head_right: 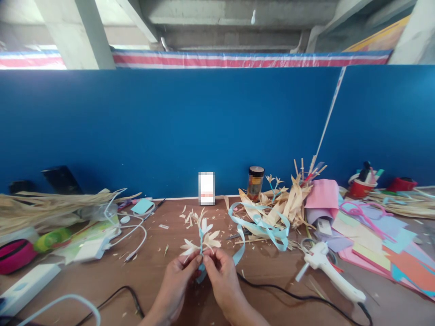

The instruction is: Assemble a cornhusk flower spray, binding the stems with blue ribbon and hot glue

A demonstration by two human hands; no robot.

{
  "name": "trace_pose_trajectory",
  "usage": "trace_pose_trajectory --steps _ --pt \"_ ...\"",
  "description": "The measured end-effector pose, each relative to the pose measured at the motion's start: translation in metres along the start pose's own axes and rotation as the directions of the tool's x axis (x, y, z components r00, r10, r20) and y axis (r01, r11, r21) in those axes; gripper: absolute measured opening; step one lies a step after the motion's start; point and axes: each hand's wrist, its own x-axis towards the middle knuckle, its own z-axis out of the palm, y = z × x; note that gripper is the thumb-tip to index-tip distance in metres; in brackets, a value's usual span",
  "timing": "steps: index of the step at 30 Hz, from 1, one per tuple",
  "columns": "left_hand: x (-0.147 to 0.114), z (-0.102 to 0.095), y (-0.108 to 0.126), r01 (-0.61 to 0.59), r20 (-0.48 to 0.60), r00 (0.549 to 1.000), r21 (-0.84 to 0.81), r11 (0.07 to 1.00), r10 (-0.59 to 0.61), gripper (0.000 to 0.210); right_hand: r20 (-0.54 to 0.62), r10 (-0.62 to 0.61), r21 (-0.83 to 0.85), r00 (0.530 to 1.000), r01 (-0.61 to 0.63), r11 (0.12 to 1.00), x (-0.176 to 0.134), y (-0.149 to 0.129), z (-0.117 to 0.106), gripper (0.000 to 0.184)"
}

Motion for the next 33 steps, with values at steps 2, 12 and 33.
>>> trace_pose_trajectory --steps 2,12,33 --pt "0.001 -0.0007 -0.0016 -0.007 -0.009 1.0 0.009 1.0 0.007 0.029 -0.01 0.01 0.009 1.0 -0.01 1.0 -0.0001 0.0 0.0005 0.019" --pt "-0.0005 -0.0001 0.0015 -0.034 -0.062 0.997 0.064 0.997 0.038 0.025 -0.083 0.079 -0.113 0.993 -0.088 0.99 0.0016 0.0047 0.0006 0.026" --pt "0.0027 -0.0033 0.0002 -0.05 -0.125 0.991 0.007 0.999 0.05 0.025 -0.075 0.007 -0.184 0.997 -0.021 0.983 0.0037 0.0029 -0.0021 0.022"
